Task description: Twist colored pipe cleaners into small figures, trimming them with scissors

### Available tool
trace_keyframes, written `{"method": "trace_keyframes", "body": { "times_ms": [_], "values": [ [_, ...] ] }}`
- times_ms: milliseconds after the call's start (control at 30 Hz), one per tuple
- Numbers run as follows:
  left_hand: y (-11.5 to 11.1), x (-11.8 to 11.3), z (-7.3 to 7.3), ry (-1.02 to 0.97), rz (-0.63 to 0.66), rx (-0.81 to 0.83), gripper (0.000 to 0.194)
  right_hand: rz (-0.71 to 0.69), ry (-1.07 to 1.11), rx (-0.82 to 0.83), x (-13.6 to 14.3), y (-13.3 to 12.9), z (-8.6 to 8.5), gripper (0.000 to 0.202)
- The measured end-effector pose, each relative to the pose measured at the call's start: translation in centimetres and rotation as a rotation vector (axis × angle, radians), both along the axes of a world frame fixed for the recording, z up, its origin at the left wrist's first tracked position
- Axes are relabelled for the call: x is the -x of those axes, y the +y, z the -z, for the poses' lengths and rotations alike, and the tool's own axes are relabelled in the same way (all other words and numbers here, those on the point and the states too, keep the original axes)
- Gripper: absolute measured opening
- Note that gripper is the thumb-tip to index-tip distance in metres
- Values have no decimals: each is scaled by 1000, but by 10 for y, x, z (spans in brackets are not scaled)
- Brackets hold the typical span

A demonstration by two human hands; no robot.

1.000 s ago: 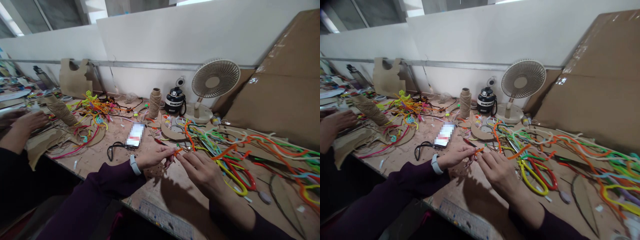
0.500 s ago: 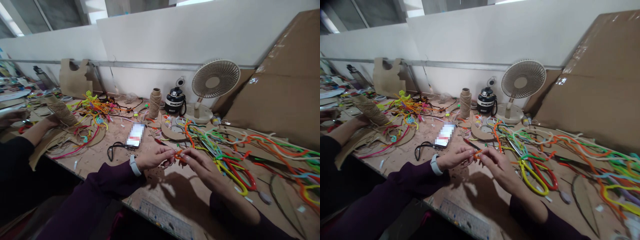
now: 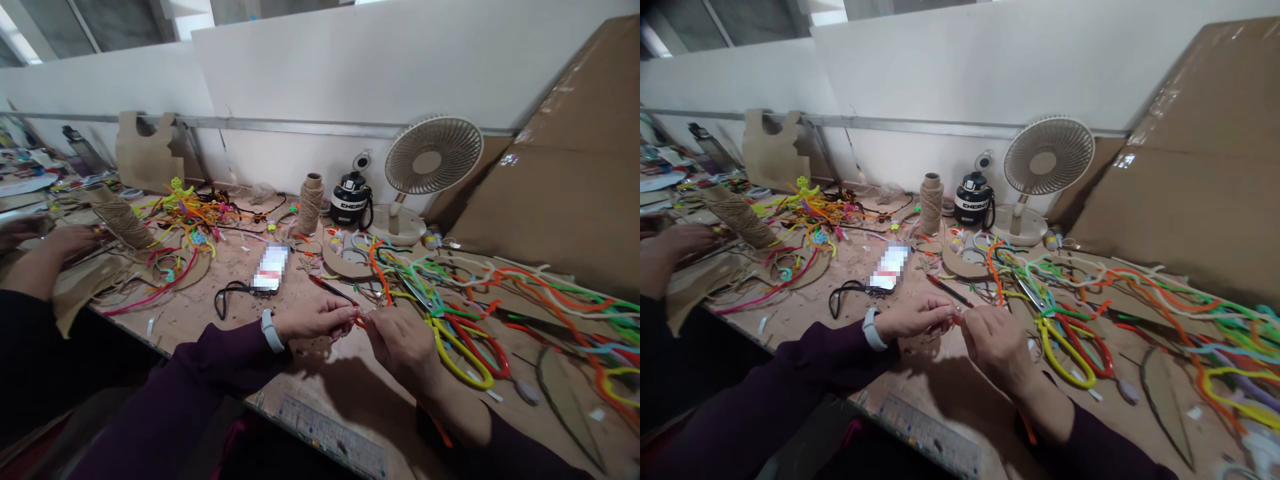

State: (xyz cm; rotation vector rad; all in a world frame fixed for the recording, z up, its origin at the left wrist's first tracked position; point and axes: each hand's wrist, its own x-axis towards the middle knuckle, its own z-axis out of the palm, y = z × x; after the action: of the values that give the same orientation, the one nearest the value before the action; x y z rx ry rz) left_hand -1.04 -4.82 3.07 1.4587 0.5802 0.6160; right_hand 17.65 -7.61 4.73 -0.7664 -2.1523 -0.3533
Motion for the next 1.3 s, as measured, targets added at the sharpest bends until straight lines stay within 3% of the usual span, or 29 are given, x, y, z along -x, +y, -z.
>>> {"method": "trace_keyframes", "body": {
  "times_ms": [67, 200, 267, 367, 567, 800, 1067, 1300],
  "values": [
    [2, 0, 1, 18, 10, -26, 54, 6, -35, 14, -2, 3, 1, 22],
    [5, 4, -6, 25, -17, -101, 61, 52, 24, 312, -8, 7, -2, 29],
    [5, 6, -10, 11, -59, -156, 60, 72, 47, 376, -11, 8, -4, 30],
    [3, 6, -13, -22, -79, -216, 49, 100, 61, 340, -14, 9, -5, 31],
    [1, 4, -11, -100, -87, -138, 31, 112, 40, 266, -16, 11, -5, 28],
    [-1, 4, -12, -59, -89, -159, 32, 115, 11, 240, -17, 11, -3, 28],
    [3, 6, -3, -66, -75, -182, 25, 72, 3, 201, -15, 11, -3, 26],
    [1, 3, -4, -24, -76, -127, 28, 49, -29, 202, -12, 11, -2, 27]
  ]
}}
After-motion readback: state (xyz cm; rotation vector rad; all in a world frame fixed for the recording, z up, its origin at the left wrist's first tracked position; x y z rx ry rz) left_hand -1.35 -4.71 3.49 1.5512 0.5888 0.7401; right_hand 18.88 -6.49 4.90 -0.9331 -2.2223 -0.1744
